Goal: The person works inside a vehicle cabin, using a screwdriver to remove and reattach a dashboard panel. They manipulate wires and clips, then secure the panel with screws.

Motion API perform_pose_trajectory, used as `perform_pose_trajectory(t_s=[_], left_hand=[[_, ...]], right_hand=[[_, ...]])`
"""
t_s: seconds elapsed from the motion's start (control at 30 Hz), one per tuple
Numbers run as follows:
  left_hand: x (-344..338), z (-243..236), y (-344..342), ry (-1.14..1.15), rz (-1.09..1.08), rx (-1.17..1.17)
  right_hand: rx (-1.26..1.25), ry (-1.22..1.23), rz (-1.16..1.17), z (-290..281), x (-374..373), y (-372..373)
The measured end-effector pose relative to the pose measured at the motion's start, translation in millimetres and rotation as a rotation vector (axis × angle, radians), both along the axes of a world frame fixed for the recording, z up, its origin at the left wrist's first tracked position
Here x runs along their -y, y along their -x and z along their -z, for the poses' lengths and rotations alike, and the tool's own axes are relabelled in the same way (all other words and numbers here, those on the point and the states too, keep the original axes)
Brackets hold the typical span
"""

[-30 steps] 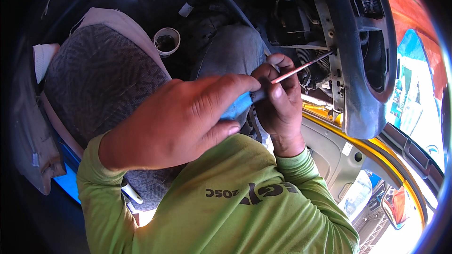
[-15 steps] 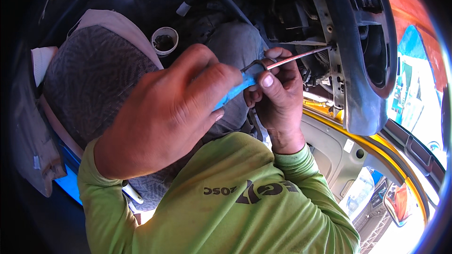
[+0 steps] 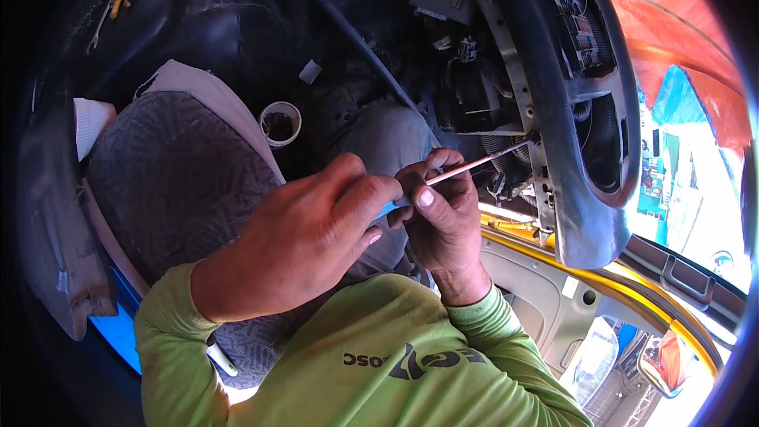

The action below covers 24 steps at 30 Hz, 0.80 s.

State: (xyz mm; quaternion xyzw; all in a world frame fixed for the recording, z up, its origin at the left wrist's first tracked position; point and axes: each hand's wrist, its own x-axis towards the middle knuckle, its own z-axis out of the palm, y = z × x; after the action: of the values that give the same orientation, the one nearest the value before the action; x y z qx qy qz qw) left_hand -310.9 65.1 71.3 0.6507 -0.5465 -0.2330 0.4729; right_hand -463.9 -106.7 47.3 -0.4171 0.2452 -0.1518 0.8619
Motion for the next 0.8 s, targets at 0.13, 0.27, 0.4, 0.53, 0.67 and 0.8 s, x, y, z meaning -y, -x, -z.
perform_pose_trajectory(t_s=[0.13, 0.27, 0.4, 0.53, 0.67, 0.8], left_hand=[[1, 4, 1, -0.216, 0.132, -0.781], [0, 2, -1, -0.320, 0.145, -1.275], [-2, -1, 6, -0.030, 0.091, -0.085], [4, 9, 17, -0.110, 0.038, 0.033], [9, 30, 1, -0.229, 0.236, -1.072], [11, 31, -9, -0.315, 0.283, -1.437]], right_hand=[[0.068, -0.057, -0.096, -1, 6, 4], [0.122, -0.038, -0.140, -2, 9, 7], [-0.004, 0.117, -0.031, 2, 5, 8], [-0.147, 0.223, 0.039, 7, 1, 4], [0.006, 0.100, 0.000, 6, 0, 2], [0.065, 0.058, -0.039, 3, 2, 4]])
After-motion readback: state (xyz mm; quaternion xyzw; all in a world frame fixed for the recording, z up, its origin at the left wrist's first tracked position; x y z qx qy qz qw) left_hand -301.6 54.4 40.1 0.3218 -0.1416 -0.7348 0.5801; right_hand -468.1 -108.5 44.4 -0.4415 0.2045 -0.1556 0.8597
